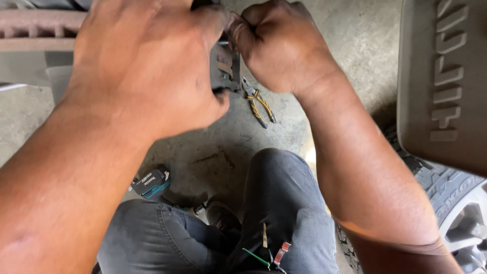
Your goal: The person removes old brake pads from a vehicle's caliper using a screwdriver and pliers. They then use a hammer to tap the caliper assembly and install new brake pads into the caliper.
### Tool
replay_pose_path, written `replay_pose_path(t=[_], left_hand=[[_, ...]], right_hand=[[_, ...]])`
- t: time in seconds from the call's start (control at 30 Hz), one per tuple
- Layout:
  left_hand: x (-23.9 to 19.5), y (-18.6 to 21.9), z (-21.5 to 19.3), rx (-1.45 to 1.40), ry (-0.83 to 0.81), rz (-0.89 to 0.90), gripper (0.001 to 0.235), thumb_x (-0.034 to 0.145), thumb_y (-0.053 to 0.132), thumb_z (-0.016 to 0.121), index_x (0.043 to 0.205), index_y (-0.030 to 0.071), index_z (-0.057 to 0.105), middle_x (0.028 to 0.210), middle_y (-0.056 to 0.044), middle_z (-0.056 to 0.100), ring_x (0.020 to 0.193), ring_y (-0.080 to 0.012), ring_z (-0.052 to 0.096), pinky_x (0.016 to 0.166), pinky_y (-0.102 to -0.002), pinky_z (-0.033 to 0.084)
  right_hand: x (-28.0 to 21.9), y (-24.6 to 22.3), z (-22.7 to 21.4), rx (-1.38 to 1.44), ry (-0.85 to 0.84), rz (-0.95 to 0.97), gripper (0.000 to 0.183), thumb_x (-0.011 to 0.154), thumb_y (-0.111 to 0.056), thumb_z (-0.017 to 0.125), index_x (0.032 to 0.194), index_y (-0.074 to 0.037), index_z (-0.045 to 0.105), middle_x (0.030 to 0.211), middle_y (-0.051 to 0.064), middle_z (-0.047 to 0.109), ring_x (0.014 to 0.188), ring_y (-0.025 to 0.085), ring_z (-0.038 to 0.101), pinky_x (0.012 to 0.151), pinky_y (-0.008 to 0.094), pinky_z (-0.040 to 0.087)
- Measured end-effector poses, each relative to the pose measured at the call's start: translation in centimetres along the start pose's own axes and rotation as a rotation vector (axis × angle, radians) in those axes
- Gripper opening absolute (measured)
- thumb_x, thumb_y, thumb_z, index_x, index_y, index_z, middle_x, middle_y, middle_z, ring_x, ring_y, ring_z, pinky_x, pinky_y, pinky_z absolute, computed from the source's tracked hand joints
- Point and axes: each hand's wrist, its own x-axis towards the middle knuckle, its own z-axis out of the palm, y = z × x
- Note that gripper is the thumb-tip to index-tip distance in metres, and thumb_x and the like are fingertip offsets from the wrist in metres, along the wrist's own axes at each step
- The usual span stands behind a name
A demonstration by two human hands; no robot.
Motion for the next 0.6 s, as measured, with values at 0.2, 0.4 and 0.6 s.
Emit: replay_pose_path(t=[0.2, 0.4, 0.6], left_hand=[[0.7, 0.2, -0.1, -0.072, -0.099, -0.033, 0.071, 0.060, 0.070, 0.070, 0.116, 0.028, 0.073, 0.112, -0.006, 0.071, 0.104, -0.0348, 0.067, 0.072, -0.049, 0.059], [1.0, 0.4, -0.7, -0.188, -0.018, -0.034, 0.075, 0.054, 0.064, 0.080, 0.113, 0.018, 0.075, 0.132, -0.017, 0.057, 0.115, -0.0428, 0.052, 0.092, -0.053, 0.052], [2.1, 0.7, -1.4, -0.228, -0.119, -0.046, 0.067, 0.056, 0.051, 0.080, 0.111, 0.014, 0.075, 0.140, -0.016, 0.055, 0.127, -0.0442, 0.041, 0.091, -0.056, 0.051]], right_hand=[[1.4, -1.8, -3.2, -0.175, -0.398, -0.140, 0.036, 0.092, -0.045, 0.058, 0.095, -0.012, 0.069, 0.098, 0.013, 0.070, 0.094, 0.038, 0.064, 0.074, 0.049, 0.049], [3.3, -1.2, 0.2, -0.229, -0.507, -0.012, 0.019, 0.071, -0.026, 0.070, 0.085, -0.013, 0.074, 0.081, 0.012, 0.073, 0.070, 0.030, 0.065, 0.061, 0.042, 0.050], [1.5, -4.5, -1.9, -0.252, -0.441, 0.201, 0.030, 0.089, -0.032, 0.057, 0.096, -0.008, 0.073, 0.103, 0.022, 0.073, 0.103, 0.046, 0.065, 0.085, 0.049, 0.055]])
